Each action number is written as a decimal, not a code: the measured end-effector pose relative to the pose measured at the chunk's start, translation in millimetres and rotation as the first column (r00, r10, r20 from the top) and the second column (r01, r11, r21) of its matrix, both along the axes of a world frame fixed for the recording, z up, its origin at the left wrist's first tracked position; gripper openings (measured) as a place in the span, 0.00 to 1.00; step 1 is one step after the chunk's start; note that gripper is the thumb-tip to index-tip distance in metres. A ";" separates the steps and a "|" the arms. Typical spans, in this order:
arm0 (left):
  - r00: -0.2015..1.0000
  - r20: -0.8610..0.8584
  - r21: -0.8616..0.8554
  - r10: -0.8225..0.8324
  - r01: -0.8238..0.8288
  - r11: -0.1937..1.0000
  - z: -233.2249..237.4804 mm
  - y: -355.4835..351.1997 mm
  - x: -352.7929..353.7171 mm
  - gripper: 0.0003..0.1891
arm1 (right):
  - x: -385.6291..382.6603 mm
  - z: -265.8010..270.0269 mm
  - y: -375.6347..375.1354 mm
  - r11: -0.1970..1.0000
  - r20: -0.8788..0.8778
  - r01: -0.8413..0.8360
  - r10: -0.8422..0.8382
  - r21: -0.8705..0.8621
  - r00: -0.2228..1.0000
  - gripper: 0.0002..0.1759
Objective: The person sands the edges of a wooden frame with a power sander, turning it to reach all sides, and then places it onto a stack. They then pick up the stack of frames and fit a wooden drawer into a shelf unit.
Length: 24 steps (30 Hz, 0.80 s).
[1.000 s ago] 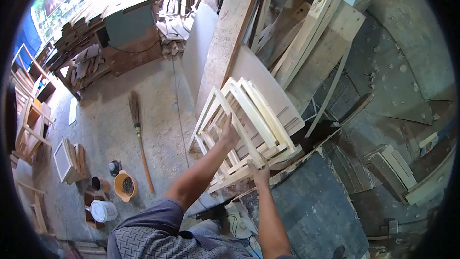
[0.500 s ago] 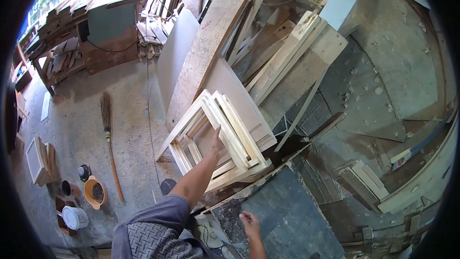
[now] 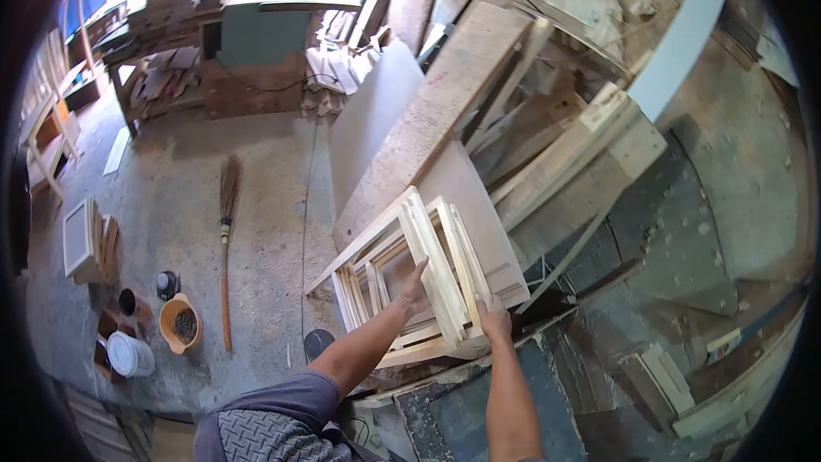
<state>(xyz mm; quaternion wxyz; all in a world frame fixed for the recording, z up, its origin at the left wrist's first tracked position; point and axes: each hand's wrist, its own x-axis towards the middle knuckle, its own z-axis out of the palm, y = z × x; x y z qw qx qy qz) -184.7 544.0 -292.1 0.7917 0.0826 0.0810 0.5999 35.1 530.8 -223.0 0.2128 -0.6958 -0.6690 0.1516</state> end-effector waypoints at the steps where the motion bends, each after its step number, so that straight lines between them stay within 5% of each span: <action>1: 1.000 0.014 -0.003 0.021 -0.021 1.000 2.5 -3.6 -6.9 0.39 | -15.6 13.9 -5.3 1.000 0.014 -0.021 0.021 -0.003 1.000 0.35; 3: 0.998 -0.050 -0.036 -0.036 0.035 0.999 15.0 -23.9 -16.1 0.37 | -55.0 66.1 -41.1 0.959 0.082 -0.098 0.123 -0.264 0.989 0.39; 7: 0.984 -0.180 -0.051 0.010 -0.020 0.998 41.0 -82.2 -54.6 0.33 | -82.9 56.5 -57.4 0.932 0.102 -0.167 0.210 -0.321 0.972 0.42; 9: 0.991 -0.119 -0.007 0.059 -0.060 0.998 42.7 -98.1 -80.3 0.32 | -87.0 17.9 -47.7 0.851 -0.429 -0.399 0.237 -0.341 0.872 0.46; 11: 0.992 -0.050 0.026 0.118 -0.117 0.993 44.8 -113.4 -104.0 0.31 | -121.7 40.6 -67.0 0.802 -0.545 -0.500 0.271 -0.328 0.793 0.46; 12: 0.979 -0.156 -0.008 0.129 -0.132 0.991 47.1 -121.6 -117.8 0.29 | -139.2 53.0 -77.9 0.750 -0.657 -0.590 0.286 -0.299 0.697 0.46; 16: 0.903 -0.370 -0.072 0.217 -0.261 0.963 74.5 -153.0 -151.2 0.25 | -173.8 61.5 -97.1 0.760 -0.685 -0.601 0.300 -0.250 0.664 0.42; 19: 0.879 -0.393 -0.116 0.271 -0.340 0.933 80.1 -173.6 -164.3 0.22 | -181.6 60.7 -95.5 0.757 -0.734 -0.593 0.235 -0.273 0.638 0.37; 21: 0.877 -0.414 -0.131 0.243 -0.322 0.938 75.4 -181.9 -173.1 0.22 | -187.9 71.9 -93.2 0.710 -0.763 -0.556 0.041 -0.432 0.645 0.37; 23: 0.867 -0.441 -0.145 0.233 -0.325 0.935 78.0 -188.7 -179.8 0.23 | -186.4 47.8 -82.3 0.691 -0.743 -0.574 0.078 -0.441 0.665 0.32; 24: 0.858 -0.467 -0.163 0.214 -0.321 0.933 79.4 -192.6 -182.8 0.23 | -189.2 45.3 -84.0 0.618 -0.807 -0.633 -0.004 -0.466 0.590 0.30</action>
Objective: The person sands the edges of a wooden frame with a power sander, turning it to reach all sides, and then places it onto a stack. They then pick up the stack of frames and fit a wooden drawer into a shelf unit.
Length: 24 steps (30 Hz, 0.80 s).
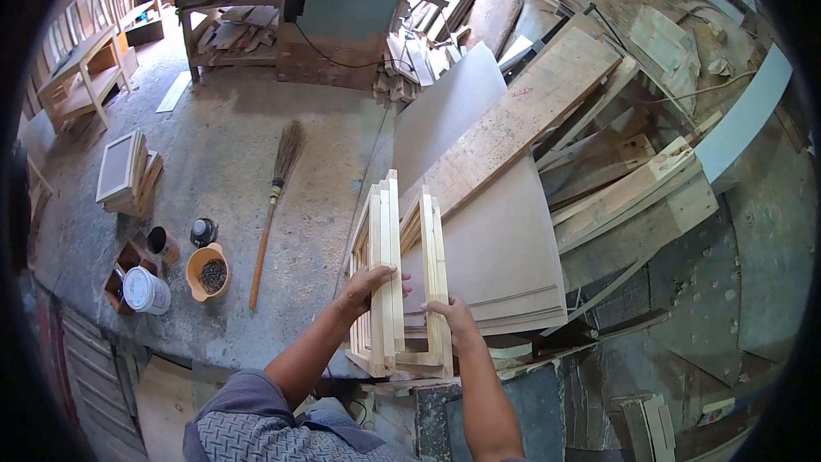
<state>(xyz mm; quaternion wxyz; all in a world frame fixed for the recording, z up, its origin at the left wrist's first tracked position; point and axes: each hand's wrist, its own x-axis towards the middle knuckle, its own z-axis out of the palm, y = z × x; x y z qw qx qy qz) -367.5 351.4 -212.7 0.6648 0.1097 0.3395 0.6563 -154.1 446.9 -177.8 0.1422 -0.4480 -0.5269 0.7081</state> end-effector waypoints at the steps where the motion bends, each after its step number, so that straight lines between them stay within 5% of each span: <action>1: 1.000 -0.002 0.001 0.012 -0.012 1.000 -0.3 -2.1 -1.1 0.23 | -3.1 -1.3 -1.1 0.992 -0.094 -0.035 0.023 -0.123 0.995 0.28; 7: 0.995 -0.092 0.002 0.049 -0.049 0.999 -6.8 -7.4 -6.4 0.23 | -36.4 15.4 -24.9 0.998 -0.203 -0.050 0.055 0.027 0.978 0.21; 11: 0.998 -0.044 -0.008 0.041 -0.041 0.999 2.6 -16.0 -8.6 0.22 | -43.0 7.7 -31.6 0.998 -0.292 -0.055 0.041 -0.041 0.956 0.23; 16: 0.996 -0.072 -0.020 0.049 -0.051 0.998 -5.4 -18.8 -16.1 0.22 | -54.7 -2.5 -31.5 0.993 -0.290 -0.087 0.107 0.081 0.951 0.25; 20: 0.995 -0.025 0.038 0.093 -0.092 0.995 -23.2 -15.1 -17.2 0.26 | -71.4 -7.4 -23.1 0.995 -0.159 -0.018 0.003 -0.094 0.987 0.25; 23: 0.984 0.054 0.061 0.168 -0.171 0.983 -6.8 -16.2 -14.5 0.33 | -95.7 1.0 -19.2 0.988 -0.150 0.027 -0.005 0.149 0.989 0.26; 24: 0.977 0.134 0.139 0.163 -0.181 0.974 -7.9 -15.6 -15.2 0.34 | -102.5 12.0 -20.8 0.910 -0.037 -0.079 0.103 0.406 0.994 0.32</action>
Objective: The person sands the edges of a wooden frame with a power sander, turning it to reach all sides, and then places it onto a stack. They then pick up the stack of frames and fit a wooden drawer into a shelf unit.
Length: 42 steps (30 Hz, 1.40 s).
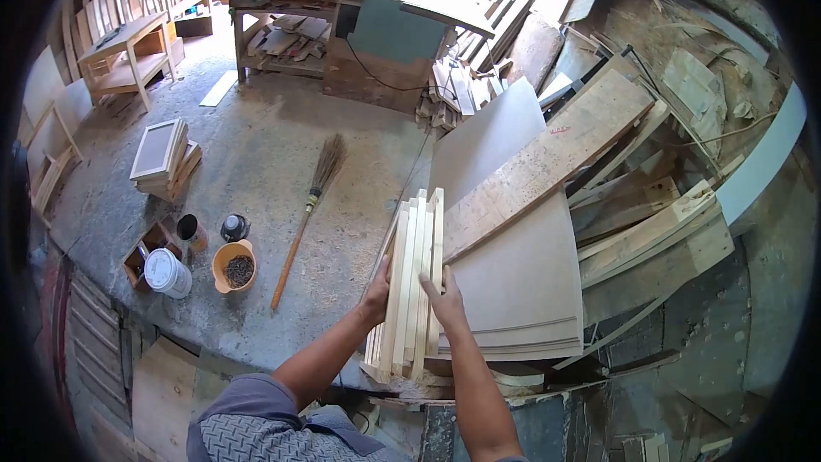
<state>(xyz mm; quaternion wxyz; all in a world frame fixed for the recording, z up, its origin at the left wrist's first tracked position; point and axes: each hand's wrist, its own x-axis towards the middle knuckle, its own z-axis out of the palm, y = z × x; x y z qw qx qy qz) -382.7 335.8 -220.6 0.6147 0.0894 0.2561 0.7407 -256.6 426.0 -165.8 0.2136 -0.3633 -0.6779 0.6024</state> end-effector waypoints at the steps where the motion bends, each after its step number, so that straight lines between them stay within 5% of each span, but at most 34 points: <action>1: 0.998 0.066 0.093 0.001 -0.007 0.996 -2.7 2.5 -0.4 0.36 | -6.8 10.7 -1.0 0.959 0.107 -0.094 0.068 0.265 0.992 0.38; 2: 0.999 0.017 0.117 0.026 -0.028 0.993 -21.1 14.7 0.8 0.38 | -12.6 20.0 0.8 0.891 0.264 -0.247 0.151 0.380 0.952 0.54; 3: 0.999 0.016 0.119 0.041 -0.042 0.992 -23.7 16.0 0.6 0.38 | -16.1 19.2 -0.6 0.887 0.263 -0.259 0.165 0.382 0.951 0.54; 5: 0.985 -0.146 0.138 -0.094 0.115 0.984 -31.2 12.6 -2.3 0.39 | -22.5 12.7 -9.5 0.786 0.557 -0.272 -0.108 0.555 0.824 0.66; 6: 0.972 -0.159 0.166 -0.175 0.201 0.965 -33.8 14.0 -5.4 0.40 | -26.7 20.3 -15.4 0.838 0.628 -0.223 -0.172 0.498 0.759 0.73; 8: 0.920 -0.336 -0.184 -0.202 0.146 0.972 -47.1 12.1 1.4 0.40 | -47.6 25.0 -11.4 0.853 0.709 -0.178 -0.273 0.491 0.650 0.78; 9: 0.910 -0.362 -0.199 -0.201 0.136 0.971 -97.7 34.8 5.8 0.38 | -53.6 18.2 -2.3 0.826 0.703 -0.166 -0.332 0.538 0.628 0.79; 10: 0.858 -0.450 -0.333 -0.247 0.096 0.938 -80.2 25.2 10.2 0.41 | -60.9 7.8 8.1 0.778 0.694 -0.170 -0.412 0.605 0.591 0.80; 12: 0.735 -0.676 -0.244 -0.044 -0.167 0.955 -95.0 22.3 31.0 0.44 | -81.0 29.6 4.8 0.778 0.708 -0.175 -0.420 0.603 0.568 0.83; 14: 0.651 -0.757 -0.229 0.056 -0.344 0.911 -103.6 -12.0 43.3 0.36 | -89.4 21.8 23.8 0.786 0.723 -0.151 -0.452 0.600 0.522 0.81; 15: 0.598 -0.792 -0.265 0.126 -0.523 0.810 -148.2 -12.5 55.3 0.34 | -90.6 9.2 37.3 0.785 0.730 -0.125 -0.488 0.607 0.479 0.79; 20: 0.905 -0.374 -0.803 0.201 -0.424 0.418 -282.5 -92.4 96.1 0.38 | -85.8 7.9 22.8 0.771 0.680 -0.069 -0.512 0.633 0.525 0.72; 23: 0.931 0.017 -0.904 0.364 -0.142 0.404 -296.1 -116.1 125.8 0.38 | -92.7 14.3 -15.2 0.752 0.657 -0.082 -0.512 0.654 0.553 0.71; 25: 0.878 0.239 -0.860 0.414 -0.006 0.510 -285.8 -121.5 149.4 0.38 | -85.7 10.7 -33.5 0.731 0.644 -0.090 -0.527 0.676 0.554 0.71; 27: 0.804 0.410 -0.790 0.430 0.078 0.608 -272.8 -123.8 169.8 0.38 | -75.1 7.9 -47.1 0.712 0.578 -0.137 -0.426 0.689 0.696 0.72; 31: 0.683 0.605 -0.652 0.410 0.129 0.747 -254.3 -118.4 202.9 0.39 | -58.1 35.9 -100.8 0.726 0.565 -0.195 -0.308 0.659 0.765 0.71; 33: 0.644 0.592 -0.662 0.484 0.047 0.748 -286.2 -93.3 227.8 0.37 | -49.5 65.8 -138.7 0.686 0.545 -0.203 -0.326 0.699 0.773 0.68; 39: 0.498 0.788 -0.290 0.361 -0.218 0.932 -167.9 -159.9 237.2 0.42 | 12.0 148.1 -238.3 0.499 0.367 -0.195 -0.273 0.845 0.889 0.66; 40: 0.520 0.813 -0.209 0.260 -0.156 0.965 -146.5 -180.0 236.0 0.47 | 29.3 158.9 -239.0 0.484 0.287 -0.165 -0.189 0.859 0.939 0.65; 42: 0.541 0.836 0.104 0.088 -0.315 0.943 -139.0 -201.1 245.9 0.50 | 64.7 189.9 -269.0 0.485 0.123 -0.092 -0.032 0.869 0.992 0.62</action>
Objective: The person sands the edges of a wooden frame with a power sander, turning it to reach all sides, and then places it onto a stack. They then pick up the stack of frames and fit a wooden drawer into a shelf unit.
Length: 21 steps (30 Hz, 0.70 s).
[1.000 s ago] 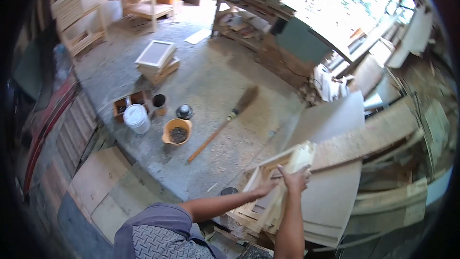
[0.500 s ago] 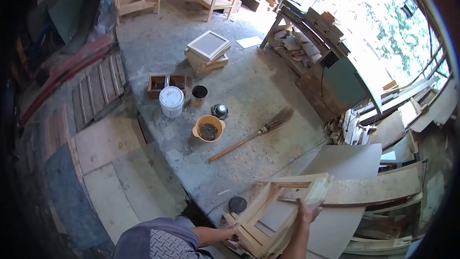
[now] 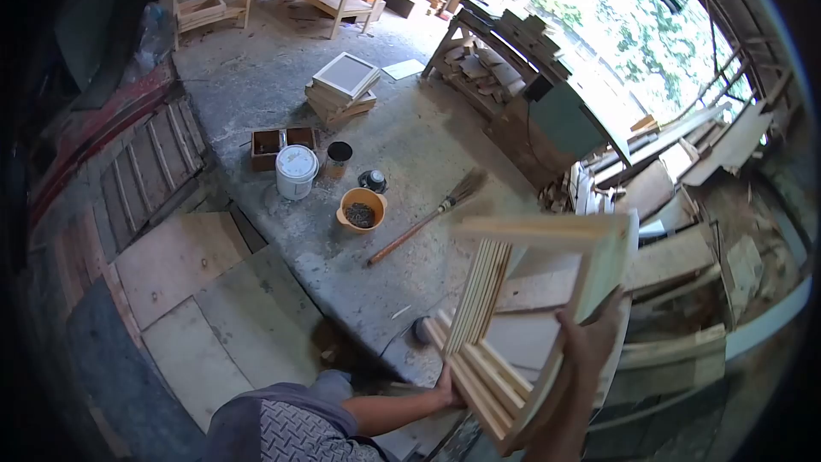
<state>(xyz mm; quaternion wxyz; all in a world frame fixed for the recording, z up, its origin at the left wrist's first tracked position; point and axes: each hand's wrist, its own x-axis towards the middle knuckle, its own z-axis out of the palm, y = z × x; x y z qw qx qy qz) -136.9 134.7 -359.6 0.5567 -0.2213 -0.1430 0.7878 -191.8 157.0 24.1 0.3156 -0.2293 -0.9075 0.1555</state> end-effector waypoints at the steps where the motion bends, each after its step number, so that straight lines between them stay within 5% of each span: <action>1: 0.993 -0.098 0.071 0.068 -0.061 0.996 23.6 -25.7 -0.8 0.49 | 21.3 29.1 -31.5 0.998 -0.083 -0.065 0.063 -0.019 0.995 0.60; 4: 0.836 -0.400 0.111 0.376 -0.364 0.925 88.8 -79.9 2.2 0.47 | 85.3 77.1 -96.8 0.961 -0.323 -0.175 0.099 -0.216 0.941 0.58; 5: 0.920 -0.242 0.213 0.308 -0.259 0.942 119.1 -109.0 0.1 0.43 | 105.1 92.3 -122.5 0.949 -0.345 -0.192 0.098 -0.249 0.934 0.56; 7: 0.922 -0.217 0.265 0.322 -0.262 0.928 142.0 -139.2 -14.3 0.41 | 143.2 112.0 -159.5 0.970 -0.344 -0.171 0.104 -0.170 0.933 0.54; 8: 0.924 -0.230 0.245 0.307 -0.251 0.936 156.6 -164.1 -21.3 0.40 | 159.6 118.3 -167.5 0.986 -0.323 -0.156 0.128 -0.063 0.938 0.52; 12: 0.815 -0.375 0.190 0.442 -0.399 0.897 201.9 -262.7 -57.4 0.40 | 201.0 118.9 -180.1 0.977 -0.355 -0.181 0.129 -0.116 0.926 0.53; 14: 0.757 -0.432 0.175 0.490 -0.463 0.869 236.4 -323.8 -81.9 0.42 | 207.5 105.0 -172.3 0.965 -0.457 -0.249 0.187 -0.078 0.870 0.44; 15: 0.475 -0.689 0.063 0.548 -0.713 0.698 253.2 -355.4 -89.4 0.43 | 210.7 92.4 -152.9 0.957 -0.455 -0.280 0.216 -0.078 0.864 0.44; 17: 0.170 -0.883 0.025 0.438 -0.914 0.405 256.9 -397.9 -123.2 0.44 | 196.5 67.1 -123.9 0.717 -0.663 -0.508 0.085 -0.478 0.744 0.36; 19: 0.458 -0.545 0.261 0.702 -0.703 0.662 229.4 -434.7 -177.9 0.44 | 152.5 50.4 -148.5 0.705 -0.680 -0.553 0.138 -0.443 0.720 0.38; 21: 0.458 -0.512 0.347 0.727 -0.664 0.662 224.8 -491.8 -210.3 0.44 | 103.2 34.7 -188.9 0.714 -0.672 -0.580 0.209 -0.392 0.711 0.41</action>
